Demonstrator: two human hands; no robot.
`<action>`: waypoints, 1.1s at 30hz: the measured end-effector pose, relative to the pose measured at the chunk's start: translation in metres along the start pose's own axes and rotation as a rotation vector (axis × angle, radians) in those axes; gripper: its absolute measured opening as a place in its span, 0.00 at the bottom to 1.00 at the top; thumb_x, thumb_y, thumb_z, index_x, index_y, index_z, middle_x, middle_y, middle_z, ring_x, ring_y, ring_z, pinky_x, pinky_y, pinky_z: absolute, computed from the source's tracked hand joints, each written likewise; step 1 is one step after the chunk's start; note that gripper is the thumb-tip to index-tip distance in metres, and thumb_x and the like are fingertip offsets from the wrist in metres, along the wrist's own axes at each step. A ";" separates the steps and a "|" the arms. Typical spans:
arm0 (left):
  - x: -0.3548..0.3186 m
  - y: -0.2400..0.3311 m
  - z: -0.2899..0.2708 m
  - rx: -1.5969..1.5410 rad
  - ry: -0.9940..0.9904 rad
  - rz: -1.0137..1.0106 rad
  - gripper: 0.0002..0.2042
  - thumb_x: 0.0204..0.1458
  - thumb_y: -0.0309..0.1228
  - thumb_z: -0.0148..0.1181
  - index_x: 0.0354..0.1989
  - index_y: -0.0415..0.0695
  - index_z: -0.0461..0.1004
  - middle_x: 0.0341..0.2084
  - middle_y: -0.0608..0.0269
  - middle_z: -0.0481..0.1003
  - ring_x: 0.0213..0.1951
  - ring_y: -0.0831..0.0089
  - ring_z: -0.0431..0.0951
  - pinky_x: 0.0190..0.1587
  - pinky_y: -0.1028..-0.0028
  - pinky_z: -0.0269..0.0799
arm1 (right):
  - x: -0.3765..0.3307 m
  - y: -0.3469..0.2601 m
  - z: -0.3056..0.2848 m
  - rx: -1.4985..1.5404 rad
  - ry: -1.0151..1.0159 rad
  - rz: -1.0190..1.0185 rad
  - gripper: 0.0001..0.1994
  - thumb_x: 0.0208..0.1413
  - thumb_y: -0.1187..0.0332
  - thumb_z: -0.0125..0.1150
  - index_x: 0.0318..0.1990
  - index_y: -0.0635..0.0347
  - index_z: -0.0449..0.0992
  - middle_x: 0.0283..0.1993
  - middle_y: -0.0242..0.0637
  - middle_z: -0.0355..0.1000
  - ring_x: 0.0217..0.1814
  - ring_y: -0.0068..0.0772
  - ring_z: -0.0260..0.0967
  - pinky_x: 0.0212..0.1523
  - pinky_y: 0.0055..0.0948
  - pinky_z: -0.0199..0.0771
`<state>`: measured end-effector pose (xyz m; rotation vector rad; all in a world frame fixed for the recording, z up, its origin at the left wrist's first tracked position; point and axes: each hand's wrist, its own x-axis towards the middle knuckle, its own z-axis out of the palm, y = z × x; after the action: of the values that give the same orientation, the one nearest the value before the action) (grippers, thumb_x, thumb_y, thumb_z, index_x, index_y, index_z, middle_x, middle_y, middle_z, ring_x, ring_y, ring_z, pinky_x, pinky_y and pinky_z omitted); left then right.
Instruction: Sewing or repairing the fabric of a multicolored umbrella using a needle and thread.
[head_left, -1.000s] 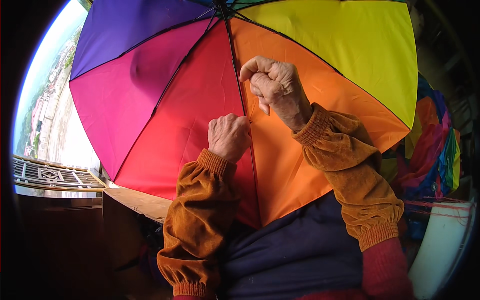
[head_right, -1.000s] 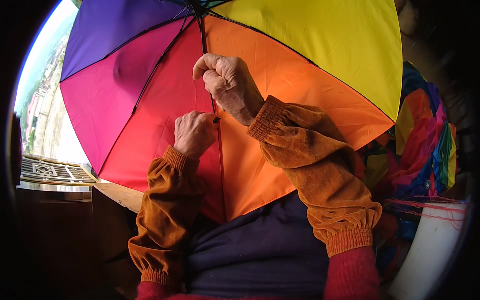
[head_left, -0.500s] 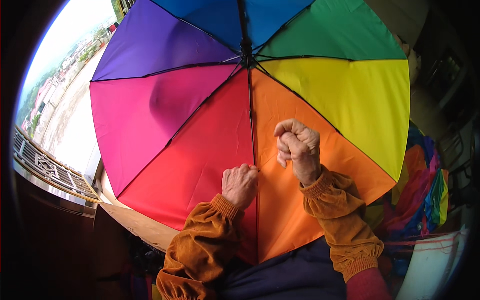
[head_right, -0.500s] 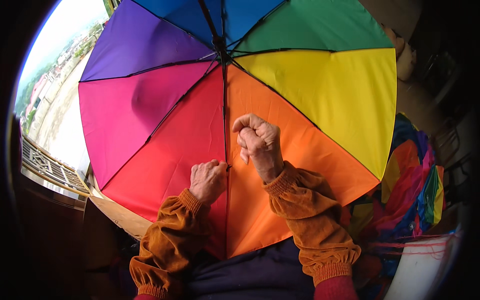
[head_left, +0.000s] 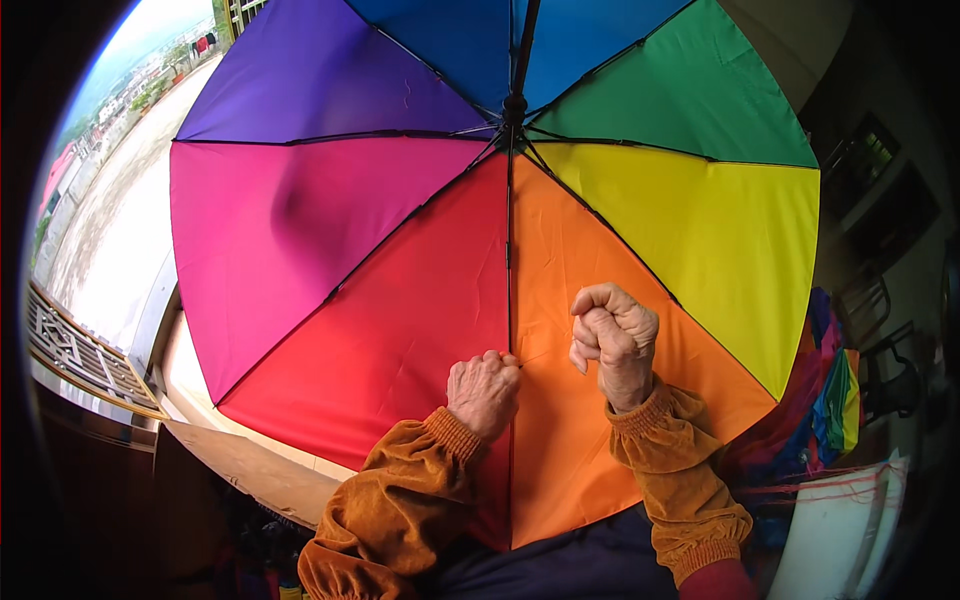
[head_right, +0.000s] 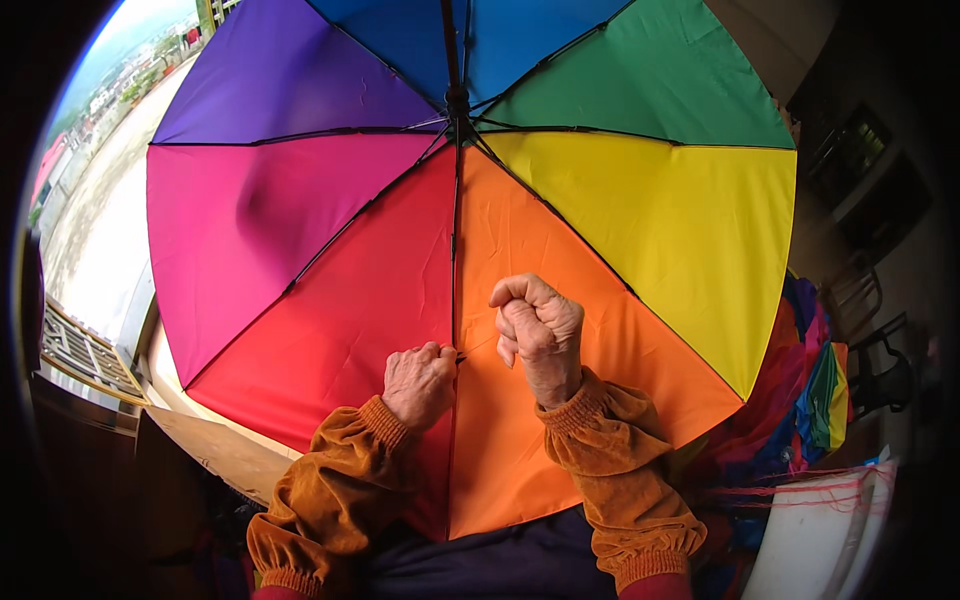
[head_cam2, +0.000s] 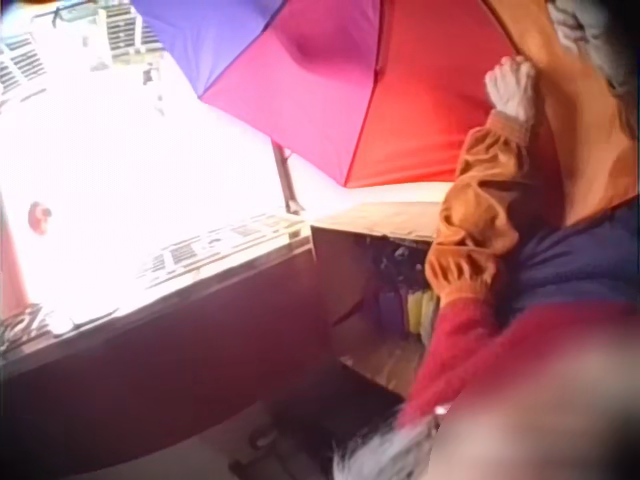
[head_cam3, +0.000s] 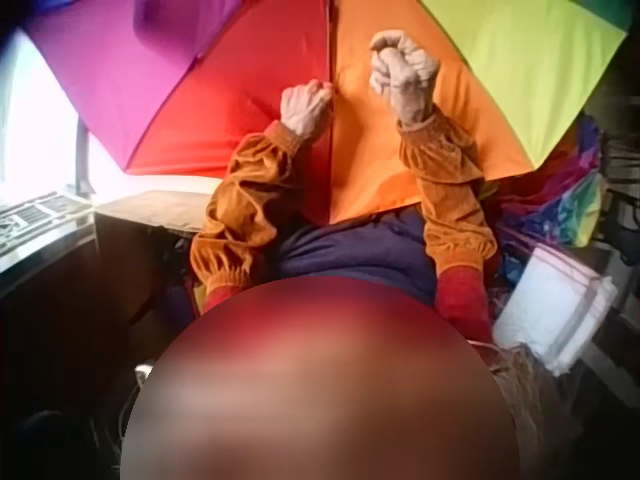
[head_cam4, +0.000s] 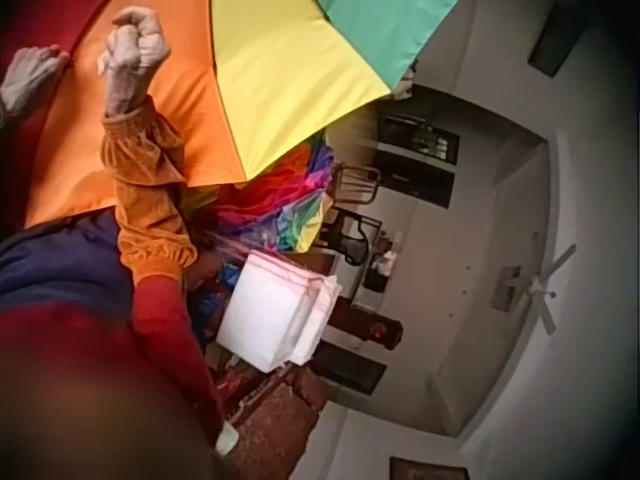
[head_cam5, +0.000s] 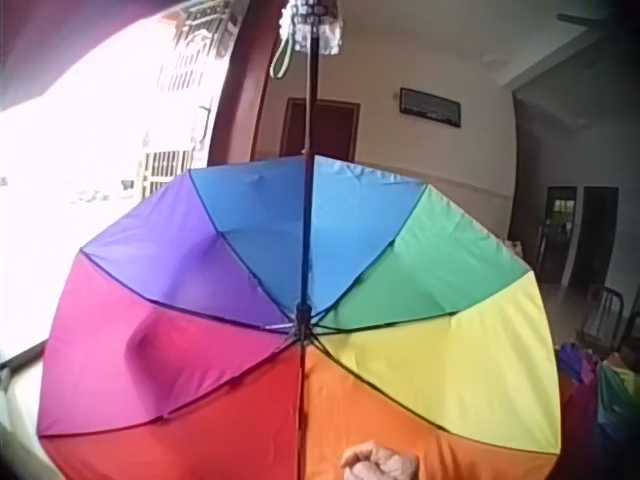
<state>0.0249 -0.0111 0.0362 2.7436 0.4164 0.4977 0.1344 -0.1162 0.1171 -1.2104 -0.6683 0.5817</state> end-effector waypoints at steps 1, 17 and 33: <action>0.001 0.001 0.000 -0.004 0.004 0.000 0.04 0.41 0.25 0.49 0.20 0.38 0.70 0.20 0.52 0.72 0.25 0.58 0.75 0.26 0.62 0.68 | 0.000 -0.002 -0.001 -0.005 -0.001 -0.002 0.07 0.55 0.77 0.42 0.31 0.65 0.69 0.16 0.23 0.53 0.14 0.11 0.47 0.13 0.14 0.55; 0.109 -0.067 0.018 -0.938 0.231 -0.542 0.07 0.45 0.31 0.58 0.22 0.42 0.71 0.12 0.72 0.64 0.13 0.85 0.61 0.12 0.83 0.53 | 0.046 0.001 -0.030 0.102 0.028 0.046 0.06 0.55 0.71 0.50 0.36 0.63 0.66 0.17 0.31 0.61 0.15 0.22 0.60 0.20 0.27 0.71; 0.119 -0.071 0.022 -1.662 0.138 -0.673 0.04 0.47 0.28 0.56 0.27 0.40 0.72 0.17 0.69 0.68 0.15 0.84 0.63 0.14 0.83 0.53 | 0.138 0.096 -0.021 -1.118 -0.024 -0.456 0.01 0.49 0.77 0.51 0.28 0.65 0.68 0.22 0.38 0.68 0.21 0.26 0.66 0.21 0.25 0.65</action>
<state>0.1243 0.0880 0.0258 0.9065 0.5412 0.4751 0.2378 -0.0055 0.0412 -1.9773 -1.3245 -0.2384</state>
